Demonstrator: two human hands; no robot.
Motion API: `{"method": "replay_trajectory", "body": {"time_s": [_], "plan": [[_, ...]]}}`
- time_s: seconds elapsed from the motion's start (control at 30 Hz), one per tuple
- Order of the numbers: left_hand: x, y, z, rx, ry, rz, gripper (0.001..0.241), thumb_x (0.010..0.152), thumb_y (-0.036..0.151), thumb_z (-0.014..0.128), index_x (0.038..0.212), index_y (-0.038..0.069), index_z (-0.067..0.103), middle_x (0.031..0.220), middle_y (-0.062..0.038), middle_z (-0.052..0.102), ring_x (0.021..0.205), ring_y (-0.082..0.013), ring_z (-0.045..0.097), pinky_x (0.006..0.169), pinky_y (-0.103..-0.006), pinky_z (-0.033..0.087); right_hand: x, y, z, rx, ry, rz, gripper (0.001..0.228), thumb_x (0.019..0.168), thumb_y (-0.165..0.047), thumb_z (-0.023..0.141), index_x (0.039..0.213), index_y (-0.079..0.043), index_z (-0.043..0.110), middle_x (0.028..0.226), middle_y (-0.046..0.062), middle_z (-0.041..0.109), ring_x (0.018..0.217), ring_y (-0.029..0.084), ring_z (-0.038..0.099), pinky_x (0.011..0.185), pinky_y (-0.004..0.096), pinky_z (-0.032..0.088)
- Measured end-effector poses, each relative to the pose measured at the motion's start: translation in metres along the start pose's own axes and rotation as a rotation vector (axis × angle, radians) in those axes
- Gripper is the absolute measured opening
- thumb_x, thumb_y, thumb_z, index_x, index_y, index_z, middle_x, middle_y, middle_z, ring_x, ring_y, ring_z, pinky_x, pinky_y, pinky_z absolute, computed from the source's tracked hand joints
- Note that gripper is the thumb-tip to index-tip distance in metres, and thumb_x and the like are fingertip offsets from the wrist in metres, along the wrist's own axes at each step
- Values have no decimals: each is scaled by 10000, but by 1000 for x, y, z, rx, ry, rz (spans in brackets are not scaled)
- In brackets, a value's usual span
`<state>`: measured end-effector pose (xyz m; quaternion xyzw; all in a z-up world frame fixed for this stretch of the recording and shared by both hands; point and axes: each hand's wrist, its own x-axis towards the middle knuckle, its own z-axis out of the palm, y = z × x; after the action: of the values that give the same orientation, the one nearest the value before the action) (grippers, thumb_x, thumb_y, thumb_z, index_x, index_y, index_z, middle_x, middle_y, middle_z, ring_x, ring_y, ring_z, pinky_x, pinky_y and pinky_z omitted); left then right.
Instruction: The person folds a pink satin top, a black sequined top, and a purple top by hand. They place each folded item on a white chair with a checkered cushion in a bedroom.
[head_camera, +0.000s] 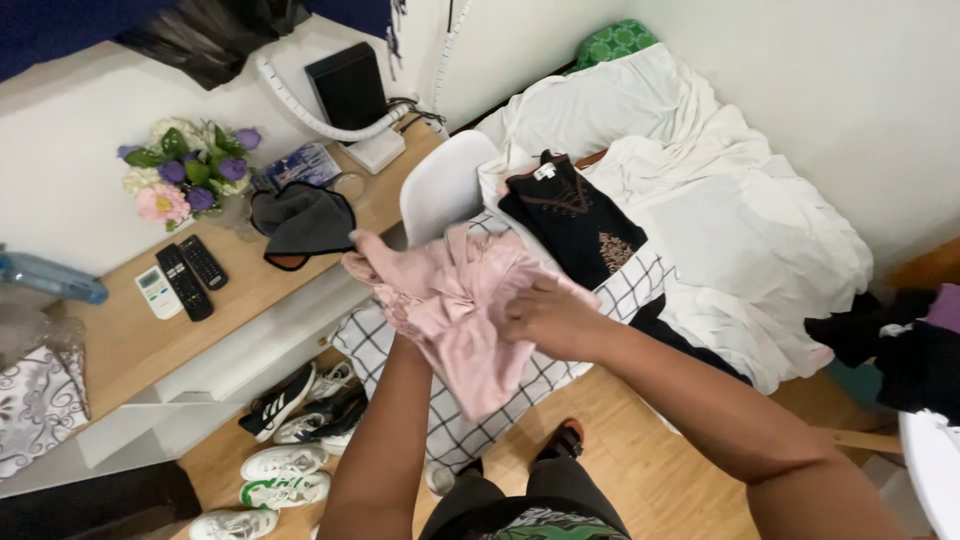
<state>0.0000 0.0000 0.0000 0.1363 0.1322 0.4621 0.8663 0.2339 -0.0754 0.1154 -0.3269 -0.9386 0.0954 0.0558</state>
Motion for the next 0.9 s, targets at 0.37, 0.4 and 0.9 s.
{"method": "replay_trajectory", "body": {"time_s": [0.37, 0.4, 0.9], "plan": [[66, -101, 39, 7, 51, 11, 715, 1064, 526, 368, 1578, 31, 315, 1544, -122, 432, 1390, -274, 450, 1182, -420, 380, -155, 74, -13, 2, 505, 458, 433, 659, 64, 676, 1031, -145, 751, 1050, 48, 618, 1070, 293, 551, 925, 424, 411], [69, -109, 45, 7, 58, 14, 715, 1062, 527, 367, 1577, 33, 318, 1545, -121, 433, 1391, -273, 451, 1183, -420, 380, -165, 81, -9, -8, 575, 526, 408, 662, 69, 674, 1006, -140, 747, 1048, 54, 609, 1055, 302, 543, 929, 424, 429], [148, -132, 71, 45, 184, 35, 713, 1040, 550, 348, 1561, 64, 360, 1567, -104, 446, 1410, -267, 459, 1186, -419, 384, -189, 210, 60, 1211, 780, 786, 285, 944, 46, 543, 1174, -15, 700, 798, 37, 648, 708, 93, 622, 689, 269, 551]]}}
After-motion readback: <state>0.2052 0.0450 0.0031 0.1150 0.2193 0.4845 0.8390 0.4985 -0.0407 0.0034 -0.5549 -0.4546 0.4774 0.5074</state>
